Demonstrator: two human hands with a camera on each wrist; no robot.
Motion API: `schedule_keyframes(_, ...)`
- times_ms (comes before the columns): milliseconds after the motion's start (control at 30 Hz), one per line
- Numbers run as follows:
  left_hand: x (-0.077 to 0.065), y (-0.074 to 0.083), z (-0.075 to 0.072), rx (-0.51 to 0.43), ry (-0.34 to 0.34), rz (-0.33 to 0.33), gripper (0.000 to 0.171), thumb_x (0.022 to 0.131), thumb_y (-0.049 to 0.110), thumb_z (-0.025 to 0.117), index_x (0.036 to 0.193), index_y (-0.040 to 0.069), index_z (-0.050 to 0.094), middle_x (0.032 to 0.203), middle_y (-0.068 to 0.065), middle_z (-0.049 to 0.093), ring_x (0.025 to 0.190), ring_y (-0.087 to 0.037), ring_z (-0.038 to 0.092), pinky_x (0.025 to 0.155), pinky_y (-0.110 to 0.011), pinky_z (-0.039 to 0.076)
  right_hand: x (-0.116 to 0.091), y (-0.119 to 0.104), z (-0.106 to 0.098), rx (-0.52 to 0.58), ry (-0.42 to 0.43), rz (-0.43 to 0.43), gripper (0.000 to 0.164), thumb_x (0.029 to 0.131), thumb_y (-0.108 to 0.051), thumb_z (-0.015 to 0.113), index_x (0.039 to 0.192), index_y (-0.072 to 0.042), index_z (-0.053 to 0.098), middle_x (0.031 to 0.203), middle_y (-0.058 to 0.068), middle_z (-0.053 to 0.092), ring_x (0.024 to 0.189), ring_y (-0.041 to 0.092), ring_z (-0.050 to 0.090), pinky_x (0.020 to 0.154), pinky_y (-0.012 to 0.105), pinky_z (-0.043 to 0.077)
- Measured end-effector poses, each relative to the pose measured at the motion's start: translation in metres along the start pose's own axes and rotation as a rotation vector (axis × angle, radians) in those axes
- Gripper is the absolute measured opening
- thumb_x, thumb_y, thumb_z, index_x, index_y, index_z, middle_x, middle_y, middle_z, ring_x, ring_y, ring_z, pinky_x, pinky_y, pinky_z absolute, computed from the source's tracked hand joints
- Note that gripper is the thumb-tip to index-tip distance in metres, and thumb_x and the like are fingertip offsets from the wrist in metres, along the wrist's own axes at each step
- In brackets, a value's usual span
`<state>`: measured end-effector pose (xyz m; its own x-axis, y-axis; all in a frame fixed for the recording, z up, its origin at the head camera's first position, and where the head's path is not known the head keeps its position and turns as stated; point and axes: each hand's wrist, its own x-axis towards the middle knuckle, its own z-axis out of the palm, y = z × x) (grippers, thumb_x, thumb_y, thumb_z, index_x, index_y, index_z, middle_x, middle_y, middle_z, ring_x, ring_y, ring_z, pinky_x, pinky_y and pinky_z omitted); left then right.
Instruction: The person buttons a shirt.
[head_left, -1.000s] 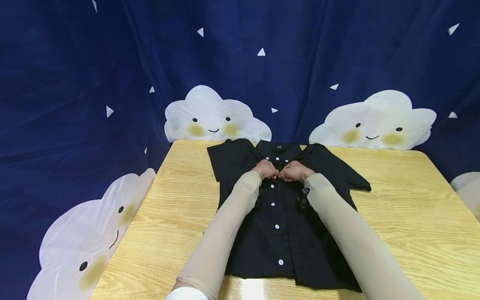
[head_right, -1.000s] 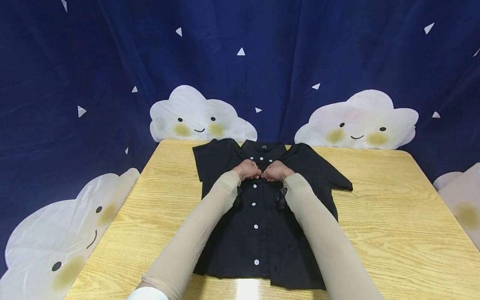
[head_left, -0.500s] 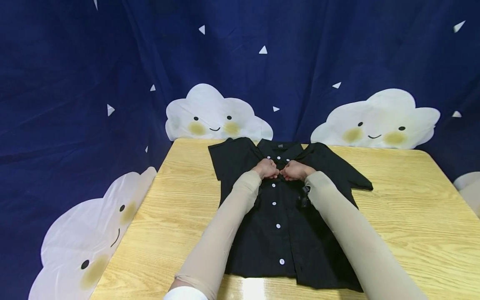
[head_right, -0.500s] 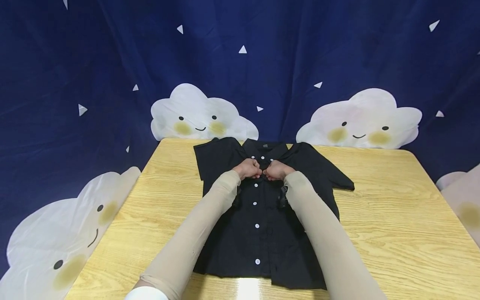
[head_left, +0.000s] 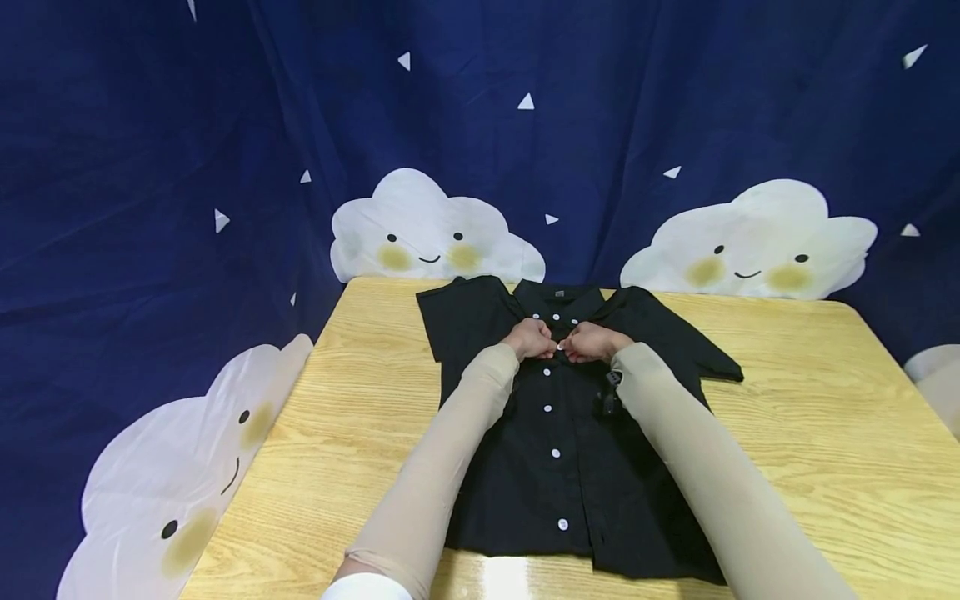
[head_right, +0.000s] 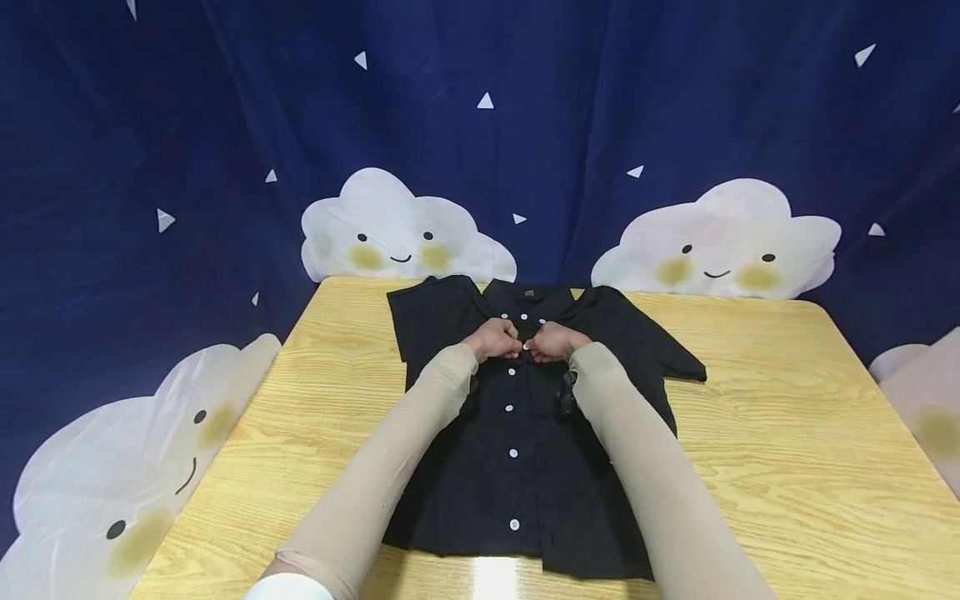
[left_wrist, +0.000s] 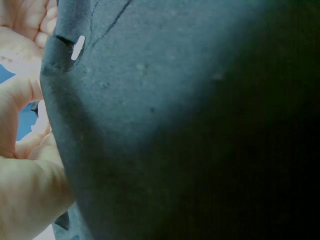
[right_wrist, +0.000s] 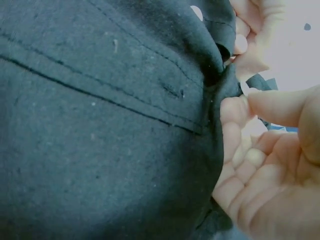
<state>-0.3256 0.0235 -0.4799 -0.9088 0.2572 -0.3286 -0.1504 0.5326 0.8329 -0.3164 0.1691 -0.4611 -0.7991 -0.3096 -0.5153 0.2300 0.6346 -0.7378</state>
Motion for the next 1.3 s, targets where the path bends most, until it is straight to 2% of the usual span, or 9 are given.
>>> schedule_keyframes(300,-0.001,-0.002,0.002,-0.106,0.022,-0.011,0.015,0.074,-0.005,0.063,0.072,0.002,0.051,0.061,-0.006,0.055,0.051,-0.011,0.058,0.051,-0.021,0.048,0.001,0.004,0.004,-0.011,0.052,-0.007,0.017,0.09,-0.007,0.043,0.092,0.006,0.054,0.084,0.009,0.051,0.072,0.015,0.052,0.065,0.025,0.045)
schedule_keyframes(400,-0.001,-0.002,0.0,-0.033,0.055,-0.026,0.014,0.073,0.0,0.068,0.07,0.003,0.055,0.059,-0.005,0.058,0.05,-0.011,0.058,0.05,-0.021,0.047,0.001,0.005,0.005,-0.037,0.09,-0.025,0.019,0.089,-0.004,0.042,0.096,0.008,0.055,0.084,0.009,0.053,0.072,0.016,0.052,0.064,0.025,0.044)
schedule_keyframes(533,-0.004,-0.002,-0.007,0.137,0.079,-0.018,0.013,0.072,0.012,0.071,0.067,0.008,0.059,0.058,-0.002,0.061,0.05,-0.009,0.056,0.048,-0.02,0.044,0.001,0.008,0.005,-0.086,0.148,-0.053,0.016,0.086,-0.001,0.045,0.09,0.007,0.058,0.079,0.009,0.054,0.068,0.015,0.051,0.06,0.024,0.043)
schedule_keyframes(733,-0.015,-0.005,-0.017,0.381,0.02,0.07,0.013,0.072,0.019,0.071,0.071,0.012,0.06,0.067,0.003,0.06,0.061,-0.011,0.053,0.053,-0.021,0.04,0.002,0.016,0.003,-0.136,0.173,-0.114,0.005,0.076,-0.004,0.06,0.072,-0.001,0.059,0.066,0.006,0.054,0.06,0.015,0.051,0.055,0.026,0.043)
schedule_keyframes(867,-0.02,-0.003,-0.02,0.569,-0.047,0.149,0.02,0.071,0.026,0.072,0.08,0.014,0.059,0.081,0.002,0.057,0.074,-0.014,0.051,0.061,-0.023,0.039,0.003,0.019,0.003,-0.172,0.212,-0.13,0.008,0.073,-0.006,0.064,0.074,0.0,0.059,0.065,0.006,0.055,0.059,0.016,0.051,0.054,0.027,0.042)
schedule_keyframes(900,-0.02,-0.002,-0.02,0.596,-0.062,0.162,0.022,0.071,0.027,0.072,0.082,0.014,0.058,0.084,0.002,0.056,0.076,-0.014,0.051,0.063,-0.023,0.04,0.003,0.02,0.003,-0.181,0.234,-0.109,0.009,0.073,-0.007,0.064,0.077,0.0,0.06,0.066,0.006,0.056,0.061,0.016,0.051,0.055,0.027,0.043)
schedule_keyframes(1000,-0.019,-0.003,-0.019,0.638,-0.072,0.178,0.026,0.07,0.028,0.073,0.086,0.014,0.057,0.089,0.001,0.057,0.079,-0.015,0.051,0.065,-0.024,0.04,0.004,0.021,0.004,-0.223,0.271,-0.119,0.01,0.073,-0.008,0.064,0.079,0.0,0.061,0.068,0.004,0.057,0.062,0.015,0.051,0.054,0.025,0.041)
schedule_keyframes(1200,-0.016,-0.007,-0.018,0.637,-0.011,0.165,0.027,0.07,0.027,0.073,0.088,0.015,0.056,0.089,0.0,0.056,0.079,-0.014,0.05,0.066,-0.023,0.039,0.004,0.019,0.006,-0.279,0.308,-0.153,0.008,0.075,-0.01,0.063,0.079,-0.004,0.062,0.077,0.004,0.057,0.068,0.018,0.049,0.056,0.026,0.038)
schedule_keyframes(1300,-0.018,-0.006,-0.018,0.633,-0.012,0.181,0.025,0.072,0.026,0.071,0.09,0.014,0.057,0.089,-0.001,0.057,0.08,-0.015,0.051,0.067,-0.023,0.039,0.002,0.018,0.007,-0.276,0.307,-0.179,0.007,0.077,-0.01,0.059,0.08,-0.004,0.061,0.08,0.005,0.057,0.071,0.02,0.049,0.059,0.027,0.038)
